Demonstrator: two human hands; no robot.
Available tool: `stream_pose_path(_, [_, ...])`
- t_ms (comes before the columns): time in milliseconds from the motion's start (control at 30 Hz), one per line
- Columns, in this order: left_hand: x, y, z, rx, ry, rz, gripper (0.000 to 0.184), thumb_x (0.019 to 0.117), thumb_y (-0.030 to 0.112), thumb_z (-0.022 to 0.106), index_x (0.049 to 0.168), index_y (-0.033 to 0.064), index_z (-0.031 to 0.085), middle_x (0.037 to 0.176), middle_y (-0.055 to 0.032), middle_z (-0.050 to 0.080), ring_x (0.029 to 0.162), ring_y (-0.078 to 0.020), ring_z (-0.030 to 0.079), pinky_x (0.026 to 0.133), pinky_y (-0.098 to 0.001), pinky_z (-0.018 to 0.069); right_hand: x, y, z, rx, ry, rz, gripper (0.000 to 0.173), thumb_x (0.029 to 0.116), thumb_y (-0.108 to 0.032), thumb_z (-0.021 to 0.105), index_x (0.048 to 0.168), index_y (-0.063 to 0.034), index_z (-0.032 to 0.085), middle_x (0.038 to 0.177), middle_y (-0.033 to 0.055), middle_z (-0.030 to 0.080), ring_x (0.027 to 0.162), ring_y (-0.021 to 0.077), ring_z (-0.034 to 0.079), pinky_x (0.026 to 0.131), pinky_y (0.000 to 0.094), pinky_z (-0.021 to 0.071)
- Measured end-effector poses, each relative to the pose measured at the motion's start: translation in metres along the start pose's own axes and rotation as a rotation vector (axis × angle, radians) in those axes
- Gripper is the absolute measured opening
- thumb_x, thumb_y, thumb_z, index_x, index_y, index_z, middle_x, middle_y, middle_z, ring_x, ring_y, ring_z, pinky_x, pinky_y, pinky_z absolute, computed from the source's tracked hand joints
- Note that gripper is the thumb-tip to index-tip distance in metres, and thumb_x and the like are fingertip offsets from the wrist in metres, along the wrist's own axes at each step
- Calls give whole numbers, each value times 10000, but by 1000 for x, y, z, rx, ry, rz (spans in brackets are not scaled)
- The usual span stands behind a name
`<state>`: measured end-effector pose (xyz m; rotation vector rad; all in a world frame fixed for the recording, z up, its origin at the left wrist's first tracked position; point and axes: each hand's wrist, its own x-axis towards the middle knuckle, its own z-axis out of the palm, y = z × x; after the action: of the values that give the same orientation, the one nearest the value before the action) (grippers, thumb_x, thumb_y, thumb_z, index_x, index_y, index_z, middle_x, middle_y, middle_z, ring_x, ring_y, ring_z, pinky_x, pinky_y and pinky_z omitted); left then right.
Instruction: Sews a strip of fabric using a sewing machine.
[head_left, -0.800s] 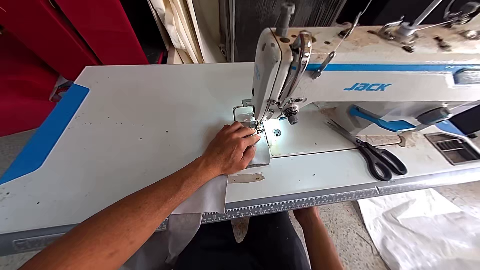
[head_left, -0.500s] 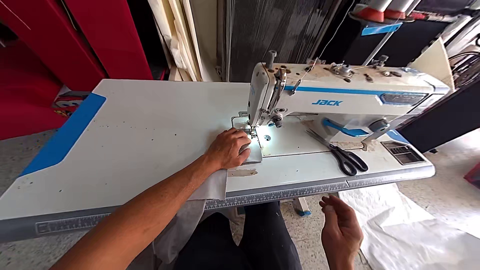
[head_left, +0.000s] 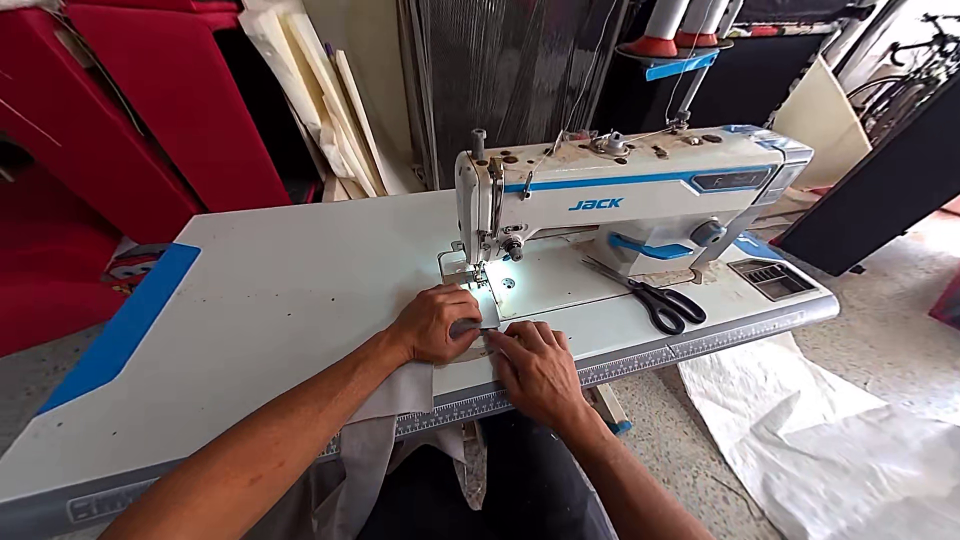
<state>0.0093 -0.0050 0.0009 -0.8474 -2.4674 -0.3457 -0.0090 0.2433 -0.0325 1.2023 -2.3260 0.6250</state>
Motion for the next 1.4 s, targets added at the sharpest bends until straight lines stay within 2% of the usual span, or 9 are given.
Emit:
stream_pose_path(100, [-1,-3,1,-20,12,22,225,921,294,604,866,149,767,995,13,740,997,-135,682,864,-331,572,0,-1,2,-49,-1,-9,411,1015,-389,410,1275,-340,725,1123,-25,661,1110,186,586,891,403,456])
stream_pose_path(300, [0,-7,0,-97,11,-50,215,931,246,583,863,101,727,998,-15,726,1005,-123,681,891,-309,571,1,-5,6,-100,-8,38,460,1004,-388,365,1309,-356,707,1122,-25,659,1116,178,577,887,392,442])
stream_pose_path(467, [-1,-4,-2,-112,48,-11,200,908,187,602,780,58,686,1111,-116,722,1167,-215,666,1007,-362,551,1,-5,7,-95,1,61,454,996,-394,375,1286,-332,719,1100,-24,656,1108,172,576,872,380,435])
stream_pose_path(600, [3,-1,-2,-70,-12,63,205,924,154,587,777,54,690,1126,-119,741,1225,-237,654,1074,-391,517,1,-4,7,-79,17,65,441,990,-392,393,1257,-313,735,1099,-24,660,1104,176,578,872,384,433])
stream_pose_path(833, [10,3,-7,-49,-117,103,204,899,111,577,716,54,645,1107,-99,747,1146,-202,695,983,-361,574,2,-3,7,-68,31,75,414,986,-386,412,1219,-307,745,1083,-23,662,1102,178,583,863,387,437])
stream_pose_path(1000, [7,3,-4,-94,-102,98,187,907,110,585,765,55,694,1118,-88,754,1177,-201,686,1027,-358,560,0,-3,7,-72,55,67,414,986,-378,418,1216,-312,757,1080,-30,668,1107,174,580,873,385,433])
stream_pose_path(1133, [5,4,-4,-88,-103,46,245,890,171,598,1050,79,760,1143,-59,749,1176,-175,681,1023,-341,555,-2,-2,8,-64,92,69,408,981,-368,430,1194,-298,771,1079,-28,681,1087,175,592,864,385,439])
stream_pose_path(1167, [5,4,-3,-92,-94,33,262,895,179,603,1079,85,764,1139,-52,751,1169,-169,684,1021,-336,556,-1,-2,7,-63,95,71,406,980,-367,431,1189,-297,772,1076,-29,681,1086,175,591,862,386,439])
stream_pose_path(1400, [7,10,5,-80,-40,-8,187,939,171,616,935,99,788,1080,-41,755,1109,-159,698,978,-320,571,0,-2,7,-71,84,69,403,977,-365,433,1172,-286,778,1071,-27,678,1093,182,590,859,392,439])
